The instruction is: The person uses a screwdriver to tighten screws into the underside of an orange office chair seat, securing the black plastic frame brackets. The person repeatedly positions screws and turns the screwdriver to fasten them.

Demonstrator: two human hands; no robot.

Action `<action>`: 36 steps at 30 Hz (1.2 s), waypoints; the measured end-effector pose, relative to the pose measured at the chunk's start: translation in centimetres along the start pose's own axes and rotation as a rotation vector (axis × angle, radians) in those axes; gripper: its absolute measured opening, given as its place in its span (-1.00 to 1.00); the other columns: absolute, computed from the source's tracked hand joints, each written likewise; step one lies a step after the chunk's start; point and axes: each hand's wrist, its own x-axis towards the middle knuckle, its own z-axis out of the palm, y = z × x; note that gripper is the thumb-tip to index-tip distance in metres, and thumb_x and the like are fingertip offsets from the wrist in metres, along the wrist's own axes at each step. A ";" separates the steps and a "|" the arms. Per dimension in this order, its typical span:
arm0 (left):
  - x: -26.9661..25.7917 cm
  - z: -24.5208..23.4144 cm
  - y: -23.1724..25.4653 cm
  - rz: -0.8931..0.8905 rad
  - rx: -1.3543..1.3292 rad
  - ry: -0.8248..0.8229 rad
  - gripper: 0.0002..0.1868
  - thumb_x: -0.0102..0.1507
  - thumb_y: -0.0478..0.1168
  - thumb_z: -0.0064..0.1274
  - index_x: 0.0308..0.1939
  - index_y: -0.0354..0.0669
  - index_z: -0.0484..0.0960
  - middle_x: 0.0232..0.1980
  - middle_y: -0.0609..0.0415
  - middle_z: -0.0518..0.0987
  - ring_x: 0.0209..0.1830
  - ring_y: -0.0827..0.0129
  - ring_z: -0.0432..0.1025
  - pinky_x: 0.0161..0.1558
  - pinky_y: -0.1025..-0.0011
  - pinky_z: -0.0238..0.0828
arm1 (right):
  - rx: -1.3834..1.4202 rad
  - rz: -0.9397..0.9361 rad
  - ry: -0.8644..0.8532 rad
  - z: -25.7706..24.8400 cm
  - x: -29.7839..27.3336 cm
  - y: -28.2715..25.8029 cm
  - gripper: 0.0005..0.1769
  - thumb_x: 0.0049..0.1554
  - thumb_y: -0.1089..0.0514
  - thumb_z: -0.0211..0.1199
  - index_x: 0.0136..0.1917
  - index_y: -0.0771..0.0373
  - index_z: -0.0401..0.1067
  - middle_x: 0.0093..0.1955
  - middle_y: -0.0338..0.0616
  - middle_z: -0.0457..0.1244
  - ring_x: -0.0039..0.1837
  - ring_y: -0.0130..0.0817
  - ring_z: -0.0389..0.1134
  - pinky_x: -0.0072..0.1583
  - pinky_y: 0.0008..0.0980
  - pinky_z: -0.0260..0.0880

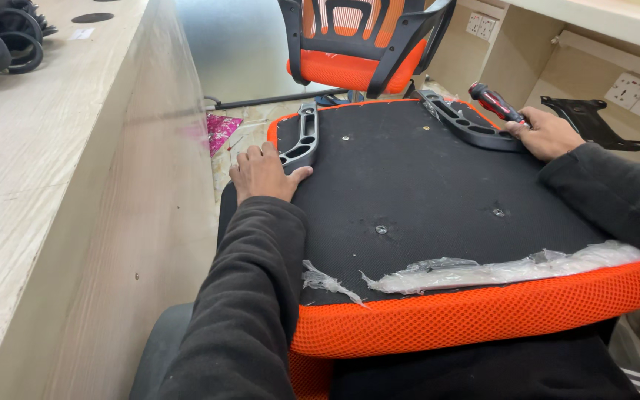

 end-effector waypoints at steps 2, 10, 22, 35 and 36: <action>0.4 -0.4 -0.5 0.022 -0.013 0.019 0.00 0.01 0.50 0.22 0.17 -0.27 0.53 0.14 -0.10 0.49 0.25 0.04 0.31 0.19 0.00 0.31 | -0.003 0.060 0.009 -0.1 -1.1 -0.6 -0.49 0.32 -0.19 0.08 0.29 0.23 0.41 0.00 0.18 0.34 0.09 0.07 0.36 0.12 -0.02 0.30; 0.3 -1.4 -1.4 -0.019 -0.028 -0.135 0.03 -0.06 0.60 0.20 -0.05 -0.34 0.67 0.12 -0.06 0.48 0.30 0.09 0.26 0.18 0.06 0.38 | -0.010 0.036 0.025 -1.1 -2.1 -1.7 -0.48 0.32 -0.20 0.10 0.25 0.27 0.45 0.01 0.15 0.34 0.08 0.06 0.36 0.10 -0.02 0.31; -1.5 -2.6 -1.4 0.027 -0.016 -0.091 0.01 -0.04 0.54 0.24 -0.02 -0.39 0.60 0.05 -0.06 0.49 0.19 0.09 0.32 0.13 0.17 0.42 | 0.101 0.103 -0.064 0.9 -4.9 -0.5 -0.47 0.27 -0.16 0.12 0.27 0.30 0.43 -0.01 0.17 0.37 0.10 0.00 0.39 0.16 -0.09 0.32; 4.8 -5.2 3.2 0.145 0.172 -0.266 -0.15 0.27 0.52 -0.12 -0.21 -0.26 0.73 -0.19 -0.14 0.69 -0.10 0.04 0.56 0.41 -0.05 0.07 | 0.169 -0.009 -0.067 2.6 2.7 -2.7 -0.40 0.15 -0.20 0.25 0.29 0.26 0.49 0.06 0.06 0.38 0.13 -0.06 0.40 0.20 -0.14 0.34; 6.0 -4.1 4.7 0.214 0.097 -0.198 -0.29 0.24 0.41 -0.03 -0.20 -0.22 0.72 -0.19 -0.11 0.68 -0.09 0.05 0.56 0.28 -0.03 0.18 | 0.220 -0.036 -0.052 2.5 3.4 -4.0 -0.42 0.16 -0.18 0.26 0.27 0.26 0.50 0.03 0.01 0.39 0.10 -0.11 0.40 0.19 -0.16 0.34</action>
